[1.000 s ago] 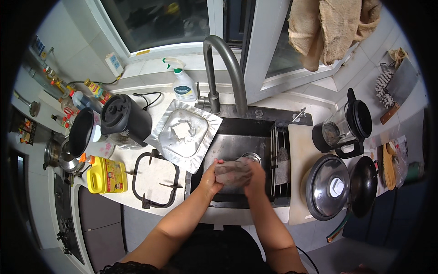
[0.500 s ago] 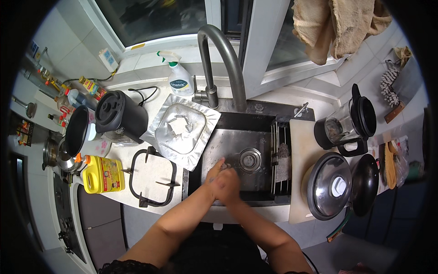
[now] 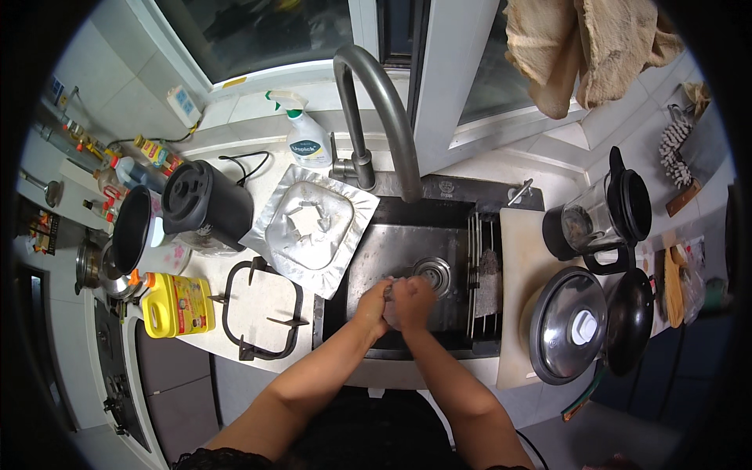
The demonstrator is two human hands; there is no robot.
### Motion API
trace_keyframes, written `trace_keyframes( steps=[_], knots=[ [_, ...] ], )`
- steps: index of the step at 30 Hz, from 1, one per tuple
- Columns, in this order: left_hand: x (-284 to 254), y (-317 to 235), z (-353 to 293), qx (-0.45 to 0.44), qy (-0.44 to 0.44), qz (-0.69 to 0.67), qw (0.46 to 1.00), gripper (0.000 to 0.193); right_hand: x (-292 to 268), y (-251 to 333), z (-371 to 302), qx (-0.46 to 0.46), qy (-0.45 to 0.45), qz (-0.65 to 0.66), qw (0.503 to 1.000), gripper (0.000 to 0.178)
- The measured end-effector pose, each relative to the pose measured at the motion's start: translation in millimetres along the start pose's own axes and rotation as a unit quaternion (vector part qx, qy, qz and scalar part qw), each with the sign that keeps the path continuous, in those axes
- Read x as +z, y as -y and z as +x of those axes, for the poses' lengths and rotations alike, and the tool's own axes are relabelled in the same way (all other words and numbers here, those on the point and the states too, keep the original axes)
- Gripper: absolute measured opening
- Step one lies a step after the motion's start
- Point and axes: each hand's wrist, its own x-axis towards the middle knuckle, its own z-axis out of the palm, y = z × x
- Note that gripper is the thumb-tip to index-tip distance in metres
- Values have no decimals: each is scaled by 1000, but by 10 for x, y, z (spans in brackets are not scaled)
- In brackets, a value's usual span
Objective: The person washes a cloth under running water in the sink, then wrings it out. They move to the stovetop and wipe the surface with the cloth, lifting and replacing a burner grate during the process.
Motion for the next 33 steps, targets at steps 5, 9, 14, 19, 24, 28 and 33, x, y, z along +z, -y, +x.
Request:
trace_keyframes(
  steps=[5,9,14,19,24,28,33],
  knots=[
    [-286,-25,361,-53,80,-59,994,37,27,143,-178,-276,49,64,958,15],
    [-46,2,248,38,25,-2,999,30,3,-57,125,31,26,-39,998,14],
    [-617,-44,649,-70,323,-122,936,34,50,176,-80,-269,53,-38,961,16],
    [56,-7,80,-14,50,8,999,40,-10,-2,96,-20,45,-33,998,14],
    [-521,99,582,-176,347,-203,899,33,67,56,-169,-289,52,17,956,16],
    [-128,81,227,-7,13,74,997,32,23,-133,20,-35,76,-86,993,15],
    [-624,159,641,67,147,88,983,31,1,157,-155,-201,86,9,976,15]
  ],
)
